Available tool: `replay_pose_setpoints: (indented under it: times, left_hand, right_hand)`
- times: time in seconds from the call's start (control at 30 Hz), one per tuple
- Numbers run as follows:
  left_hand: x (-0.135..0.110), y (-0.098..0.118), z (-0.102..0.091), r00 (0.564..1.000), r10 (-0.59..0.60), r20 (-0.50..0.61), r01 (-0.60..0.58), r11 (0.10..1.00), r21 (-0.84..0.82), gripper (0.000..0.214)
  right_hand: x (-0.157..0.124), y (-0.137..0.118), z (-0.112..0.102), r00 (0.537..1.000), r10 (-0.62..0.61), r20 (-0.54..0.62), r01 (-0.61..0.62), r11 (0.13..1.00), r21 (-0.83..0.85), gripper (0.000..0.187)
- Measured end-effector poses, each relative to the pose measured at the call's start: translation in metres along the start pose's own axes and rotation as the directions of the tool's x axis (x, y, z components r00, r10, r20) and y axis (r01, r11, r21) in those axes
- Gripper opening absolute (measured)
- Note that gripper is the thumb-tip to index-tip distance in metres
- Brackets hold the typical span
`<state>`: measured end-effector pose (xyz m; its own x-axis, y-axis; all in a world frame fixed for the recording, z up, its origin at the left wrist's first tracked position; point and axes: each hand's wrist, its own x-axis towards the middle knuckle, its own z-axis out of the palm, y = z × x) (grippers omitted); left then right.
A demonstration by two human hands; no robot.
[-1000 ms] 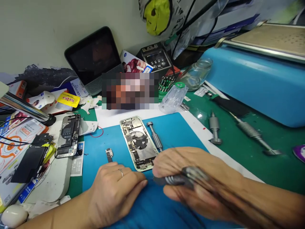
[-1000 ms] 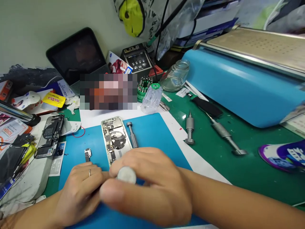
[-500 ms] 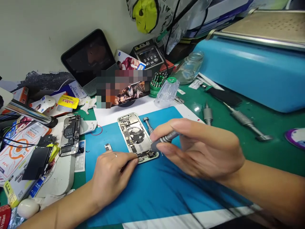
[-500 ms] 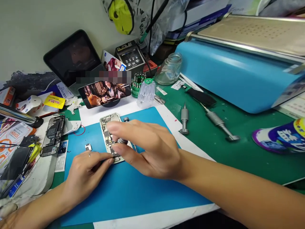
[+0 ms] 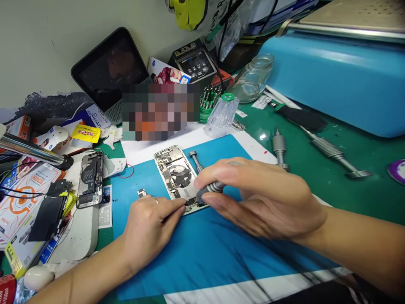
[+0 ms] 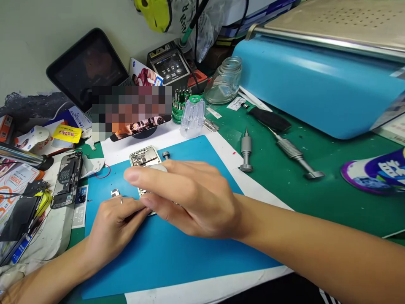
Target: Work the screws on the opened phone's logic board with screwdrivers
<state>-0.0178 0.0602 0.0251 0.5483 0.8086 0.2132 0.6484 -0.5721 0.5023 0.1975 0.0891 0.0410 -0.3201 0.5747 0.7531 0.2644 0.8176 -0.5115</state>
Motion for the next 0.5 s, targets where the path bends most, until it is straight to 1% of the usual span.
replay_pose_setpoints:
  times: [0.13,0.2,0.27,0.37,0.5]
  left_hand:
    - [-0.001,-0.001,0.0,1.0,0.012,-0.016,-0.011,1.0,0.025,0.024]
    - [-0.002,-0.001,-0.001,1.0,0.006,-0.026,-0.006,1.0,0.011,0.023]
    - [-0.004,-0.001,-0.002,0.999,-0.023,-0.044,0.022,0.999,-0.025,0.022]
    - [-0.006,0.001,-0.004,0.994,-0.069,-0.083,0.062,0.994,-0.092,0.02]
    - [-0.007,0.003,-0.004,0.992,-0.071,-0.1,0.058,0.99,-0.127,0.016]
  right_hand:
    - [-0.001,0.004,0.002,0.999,-0.04,-0.018,0.041,0.999,0.016,0.041]
    - [-0.002,0.008,0.003,0.998,-0.052,-0.037,0.053,0.998,0.023,0.048]
    - [-0.002,0.01,0.004,0.998,-0.054,-0.032,0.055,0.998,0.038,0.053]
    - [-0.001,0.012,0.003,0.998,-0.048,-0.033,0.05,0.996,0.071,0.056]
    - [0.0,0.011,0.004,0.998,-0.046,-0.037,0.048,0.998,0.047,0.054]
